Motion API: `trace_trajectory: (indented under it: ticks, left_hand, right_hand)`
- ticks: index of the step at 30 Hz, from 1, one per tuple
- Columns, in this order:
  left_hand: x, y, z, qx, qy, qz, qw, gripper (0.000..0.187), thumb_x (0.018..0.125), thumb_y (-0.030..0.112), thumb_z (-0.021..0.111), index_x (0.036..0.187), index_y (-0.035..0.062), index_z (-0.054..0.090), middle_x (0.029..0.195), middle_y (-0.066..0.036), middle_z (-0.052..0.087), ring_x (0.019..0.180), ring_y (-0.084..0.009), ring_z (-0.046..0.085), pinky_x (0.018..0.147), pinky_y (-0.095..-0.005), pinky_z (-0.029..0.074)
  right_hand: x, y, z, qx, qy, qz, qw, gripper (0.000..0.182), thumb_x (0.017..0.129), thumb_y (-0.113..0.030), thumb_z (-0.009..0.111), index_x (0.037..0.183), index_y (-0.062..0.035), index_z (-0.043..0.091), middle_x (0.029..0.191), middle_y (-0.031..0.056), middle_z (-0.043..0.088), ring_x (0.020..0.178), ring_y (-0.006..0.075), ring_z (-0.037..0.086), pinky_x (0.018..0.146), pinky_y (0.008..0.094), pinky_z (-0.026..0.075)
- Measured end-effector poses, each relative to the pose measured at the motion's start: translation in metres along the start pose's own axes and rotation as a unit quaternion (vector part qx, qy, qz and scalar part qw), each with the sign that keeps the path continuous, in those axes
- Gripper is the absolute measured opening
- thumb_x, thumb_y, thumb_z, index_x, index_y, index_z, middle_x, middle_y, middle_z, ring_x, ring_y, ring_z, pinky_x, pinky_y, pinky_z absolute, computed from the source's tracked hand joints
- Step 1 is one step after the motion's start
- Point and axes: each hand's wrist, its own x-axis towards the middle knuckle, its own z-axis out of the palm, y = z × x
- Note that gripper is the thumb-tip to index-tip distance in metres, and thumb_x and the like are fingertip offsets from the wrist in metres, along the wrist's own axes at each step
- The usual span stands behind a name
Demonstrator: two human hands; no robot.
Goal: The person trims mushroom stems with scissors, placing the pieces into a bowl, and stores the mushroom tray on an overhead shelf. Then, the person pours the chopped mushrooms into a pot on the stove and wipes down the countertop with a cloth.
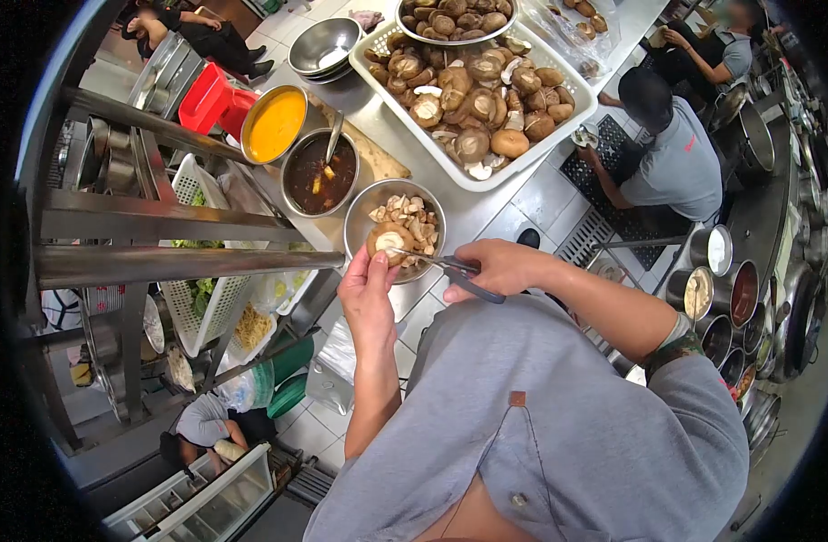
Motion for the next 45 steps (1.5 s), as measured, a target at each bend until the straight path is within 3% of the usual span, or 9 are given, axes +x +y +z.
trace_trajectory:
  ticks: [9,14,17,20,26,31,34,38,45]
  left_hand:
    - [0.011,0.019,0.017,-0.018,-0.018,0.011,1.0,0.037,0.101,0.011,0.057,0.135,-0.0037,0.057,0.114,-0.008,0.068,0.097,-0.0104,0.064,0.082,-0.025,0.053]
    - [0.021,0.021,0.032,-0.011,-0.031,0.028,0.999,0.037,0.101,0.009,0.056,0.135,-0.0047,0.056,0.113,-0.008,0.069,0.095,-0.0099,0.065,0.081,-0.0239,0.053]
    - [0.018,0.018,0.065,0.008,-0.12,0.031,0.992,0.037,0.1,0.008,0.056,0.135,-0.0057,0.054,0.119,-0.01,0.067,0.102,-0.0141,0.065,0.087,-0.0273,0.053]
    - [0.019,0.014,0.096,0.033,-0.216,0.03,0.975,0.039,0.1,0.007,0.056,0.136,-0.0072,0.053,0.12,-0.01,0.066,0.103,-0.0139,0.064,0.088,-0.028,0.053]
    - [0.074,0.039,0.125,0.126,-0.388,-0.079,0.909,0.037,0.1,0.007,0.057,0.134,-0.0063,0.056,0.117,-0.012,0.068,0.102,-0.0145,0.066,0.091,-0.0283,0.053]
    - [0.117,0.04,0.169,0.29,-0.235,0.164,0.913,0.041,0.093,0.016,0.068,0.126,-0.0083,0.061,0.11,-0.016,0.069,0.089,-0.0186,0.07,0.082,-0.0302,0.056]
    - [0.108,0.054,0.187,0.31,-0.19,0.214,0.907,0.038,0.093,0.017,0.068,0.122,-0.0084,0.064,0.117,-0.019,0.067,0.095,-0.0228,0.07,0.084,-0.0312,0.056]
    - [0.14,0.019,0.181,0.423,-0.067,0.377,0.821,0.038,0.095,0.021,0.065,0.122,-0.0059,0.063,0.123,-0.023,0.063,0.117,-0.0371,0.059,0.102,-0.0428,0.047]
    - [0.115,0.007,0.221,0.466,-0.067,0.395,0.789,0.026,0.092,0.016,0.065,0.111,-0.0014,0.068,0.114,-0.02,0.067,0.116,-0.0396,0.057,0.104,-0.0463,0.042]
  right_hand:
    - [-0.019,-0.004,-0.012,-0.037,0.082,-0.046,0.995,0.061,0.079,-0.059,0.078,0.075,0.0,0.063,0.06,0.0048,0.055,0.06,0.0154,0.054,0.057,0.0345,0.043]
    - [-0.037,0.031,-0.043,0.108,0.074,-0.037,0.991,0.038,0.081,-0.034,0.084,0.083,-0.0045,0.06,0.072,-0.0012,0.059,0.07,0.0083,0.055,0.062,0.027,0.045]
    - [-0.029,0.023,-0.047,0.221,0.234,-0.165,0.932,0.044,0.081,-0.024,0.085,0.104,-0.0017,0.055,0.093,0.0015,0.062,0.081,0.01,0.058,0.071,0.0257,0.048]
    - [-0.019,0.001,-0.06,0.228,0.31,-0.219,0.897,0.041,0.083,-0.022,0.083,0.103,-0.0022,0.054,0.094,0.0033,0.062,0.083,0.0098,0.059,0.07,0.0253,0.049]
    - [-0.041,0.02,-0.144,0.291,0.232,-0.142,0.917,0.035,0.083,-0.023,0.081,0.098,-0.0059,0.054,0.076,0.002,0.06,0.065,0.0116,0.06,0.053,0.0264,0.049]
    - [-0.005,0.054,-0.222,0.116,0.365,-0.146,0.912,0.038,0.083,-0.027,0.08,0.1,-0.0016,0.058,0.079,0.0066,0.064,0.076,0.0175,0.065,0.063,0.032,0.052]
    - [-0.028,0.056,-0.251,-0.145,0.542,-0.091,0.823,0.039,0.081,-0.029,0.08,0.1,-0.0013,0.061,0.084,0.0131,0.068,0.078,0.0263,0.067,0.069,0.0379,0.053]
    - [-0.026,0.129,-0.332,-0.094,0.629,-0.042,0.77,0.028,0.086,-0.027,0.072,0.097,-0.0037,0.062,0.088,0.0187,0.069,0.082,0.0371,0.067,0.072,0.0425,0.052]
    - [0.007,0.162,-0.433,-0.135,0.58,-0.001,0.804,0.029,0.085,-0.023,0.067,0.106,-0.0054,0.058,0.097,0.0198,0.068,0.093,0.0412,0.065,0.08,0.0481,0.051]
